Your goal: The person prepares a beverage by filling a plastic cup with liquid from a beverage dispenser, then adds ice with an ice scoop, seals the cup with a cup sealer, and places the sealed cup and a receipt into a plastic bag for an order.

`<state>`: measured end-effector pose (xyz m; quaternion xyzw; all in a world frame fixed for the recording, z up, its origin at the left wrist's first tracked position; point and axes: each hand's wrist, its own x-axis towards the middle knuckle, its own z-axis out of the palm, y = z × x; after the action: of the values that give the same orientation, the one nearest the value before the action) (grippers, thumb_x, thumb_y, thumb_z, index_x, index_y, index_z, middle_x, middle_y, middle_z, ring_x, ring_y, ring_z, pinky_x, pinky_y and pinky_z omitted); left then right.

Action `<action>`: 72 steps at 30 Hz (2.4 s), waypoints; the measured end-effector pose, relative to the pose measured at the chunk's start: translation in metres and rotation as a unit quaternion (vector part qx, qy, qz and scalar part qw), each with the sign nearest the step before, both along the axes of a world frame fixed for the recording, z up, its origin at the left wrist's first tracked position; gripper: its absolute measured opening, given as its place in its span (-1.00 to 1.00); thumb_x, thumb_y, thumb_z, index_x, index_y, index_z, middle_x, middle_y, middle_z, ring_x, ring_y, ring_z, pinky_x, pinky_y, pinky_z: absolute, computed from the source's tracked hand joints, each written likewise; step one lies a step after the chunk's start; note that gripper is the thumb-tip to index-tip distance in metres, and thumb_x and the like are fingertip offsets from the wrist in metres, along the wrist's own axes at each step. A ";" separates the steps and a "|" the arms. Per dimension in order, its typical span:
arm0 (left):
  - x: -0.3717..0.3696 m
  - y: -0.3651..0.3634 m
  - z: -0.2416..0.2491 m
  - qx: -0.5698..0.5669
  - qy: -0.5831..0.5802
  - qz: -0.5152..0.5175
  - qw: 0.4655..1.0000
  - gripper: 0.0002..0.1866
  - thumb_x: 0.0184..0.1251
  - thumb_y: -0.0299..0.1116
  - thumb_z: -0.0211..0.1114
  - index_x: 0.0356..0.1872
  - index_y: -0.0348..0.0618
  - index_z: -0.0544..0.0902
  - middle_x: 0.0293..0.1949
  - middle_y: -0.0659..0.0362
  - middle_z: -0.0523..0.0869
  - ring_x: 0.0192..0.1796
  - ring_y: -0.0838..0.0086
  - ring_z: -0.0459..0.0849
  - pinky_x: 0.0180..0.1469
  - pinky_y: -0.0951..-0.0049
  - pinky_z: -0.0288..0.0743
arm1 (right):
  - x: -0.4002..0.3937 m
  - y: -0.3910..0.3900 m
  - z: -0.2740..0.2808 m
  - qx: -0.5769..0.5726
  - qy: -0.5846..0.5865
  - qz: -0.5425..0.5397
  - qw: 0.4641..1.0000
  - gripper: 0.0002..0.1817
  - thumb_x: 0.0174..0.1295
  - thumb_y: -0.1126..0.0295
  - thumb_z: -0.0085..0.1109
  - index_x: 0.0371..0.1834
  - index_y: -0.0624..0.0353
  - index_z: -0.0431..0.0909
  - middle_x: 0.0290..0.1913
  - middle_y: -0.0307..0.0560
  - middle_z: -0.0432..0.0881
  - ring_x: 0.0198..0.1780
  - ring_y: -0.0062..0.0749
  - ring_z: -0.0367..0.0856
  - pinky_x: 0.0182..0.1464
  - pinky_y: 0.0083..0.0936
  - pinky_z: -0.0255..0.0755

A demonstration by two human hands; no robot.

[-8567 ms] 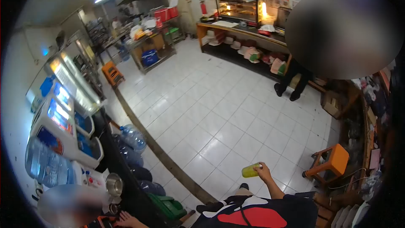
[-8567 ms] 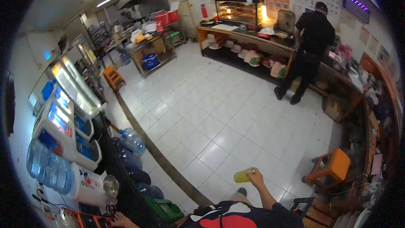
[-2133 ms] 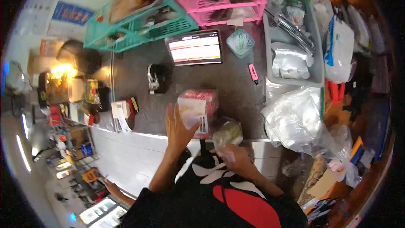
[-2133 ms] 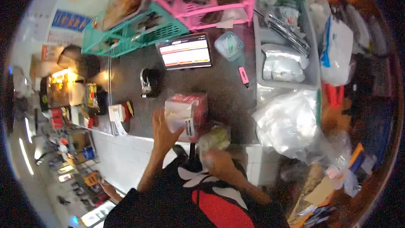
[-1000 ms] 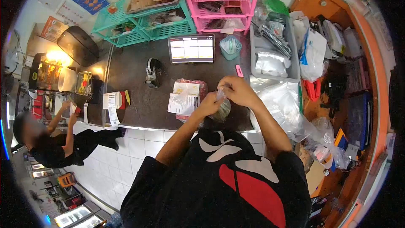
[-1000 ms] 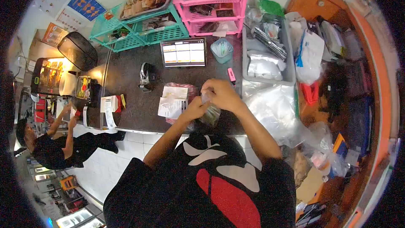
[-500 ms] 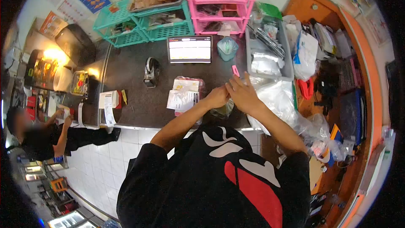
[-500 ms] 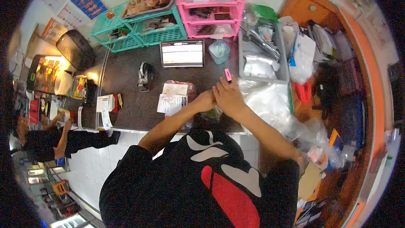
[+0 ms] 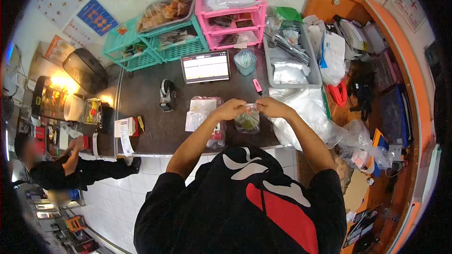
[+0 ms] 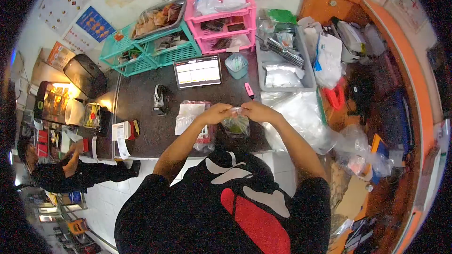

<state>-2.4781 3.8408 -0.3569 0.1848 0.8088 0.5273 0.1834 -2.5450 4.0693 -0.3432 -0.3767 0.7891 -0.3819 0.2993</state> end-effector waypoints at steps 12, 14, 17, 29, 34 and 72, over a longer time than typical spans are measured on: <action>-0.005 -0.007 -0.014 0.369 -0.174 0.250 0.878 -0.73 0.51 -0.34 -0.02 -0.36 -0.28 0.50 -0.24 -0.03 0.70 -0.02 0.16 0.69 0.12 0.20 0.52 | 0.040 0.048 -0.093 -0.237 -0.262 -0.187 0.917 0.01 0.00 0.20 0.50 0.48 0.20 0.08 0.44 0.14 0.20 0.45 -0.16 0.18 0.44 -0.27 0.11; -0.007 -0.015 -0.026 0.426 -0.186 0.263 0.845 -0.74 0.50 -0.32 0.00 -0.40 -0.23 0.49 -0.29 0.02 0.68 -0.02 0.12 0.69 0.15 0.14 0.49 | 0.049 0.036 -0.097 -0.239 -0.189 -0.189 0.934 0.06 -0.10 0.21 0.55 0.47 0.22 0.10 0.42 0.13 0.24 0.43 -0.15 0.22 0.43 -0.33 0.11; -0.006 -0.021 -0.033 0.469 -0.172 0.273 0.822 -0.74 0.48 -0.30 0.06 -0.44 -0.16 0.46 -0.43 0.16 0.57 -0.08 0.12 0.67 0.20 0.07 0.43 | 0.062 0.030 -0.085 -0.239 -0.137 -0.247 0.929 0.00 -0.11 0.32 0.53 0.45 0.20 0.17 0.35 0.10 0.36 0.37 -0.22 0.31 0.41 -0.39 0.14; -0.005 -0.012 0.000 0.443 -0.151 0.299 0.832 -0.72 0.53 -0.23 0.01 -0.30 -0.22 0.53 -0.24 0.09 0.63 0.02 0.31 0.63 0.15 0.23 0.46 | 0.051 0.027 -0.053 -0.176 -0.008 -0.280 0.944 -0.10 -0.18 0.29 0.53 0.30 0.32 0.31 0.18 0.21 0.45 0.22 -0.10 0.46 0.29 -0.36 0.31; 0.008 -0.011 -0.027 0.335 -0.164 0.411 0.832 -0.64 0.54 -0.14 0.02 0.02 -0.23 0.59 -0.03 0.09 0.67 0.02 0.43 0.62 -0.05 0.42 0.54 | 0.060 0.021 -0.069 -0.099 0.035 -0.252 0.962 -0.01 -0.28 0.28 0.54 0.32 0.30 0.24 0.19 0.24 0.39 0.25 0.06 0.36 0.33 -0.27 0.28; 0.086 0.097 0.086 0.117 0.138 0.219 0.959 -0.67 0.16 -0.61 0.29 -0.02 -0.20 0.61 -0.11 0.03 0.70 -0.08 0.20 0.69 0.00 0.29 0.56 | 0.057 0.041 0.053 -0.009 0.022 -0.005 1.000 -0.73 0.12 0.49 -0.02 -0.14 0.27 0.57 -0.17 0.20 0.62 -0.07 0.02 0.62 -0.04 -0.30 0.48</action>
<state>-2.3921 3.9376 -0.2711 0.0940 0.7797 0.6147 -0.0734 -2.4877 4.1102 -0.2906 -0.3843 0.7938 -0.3818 0.2764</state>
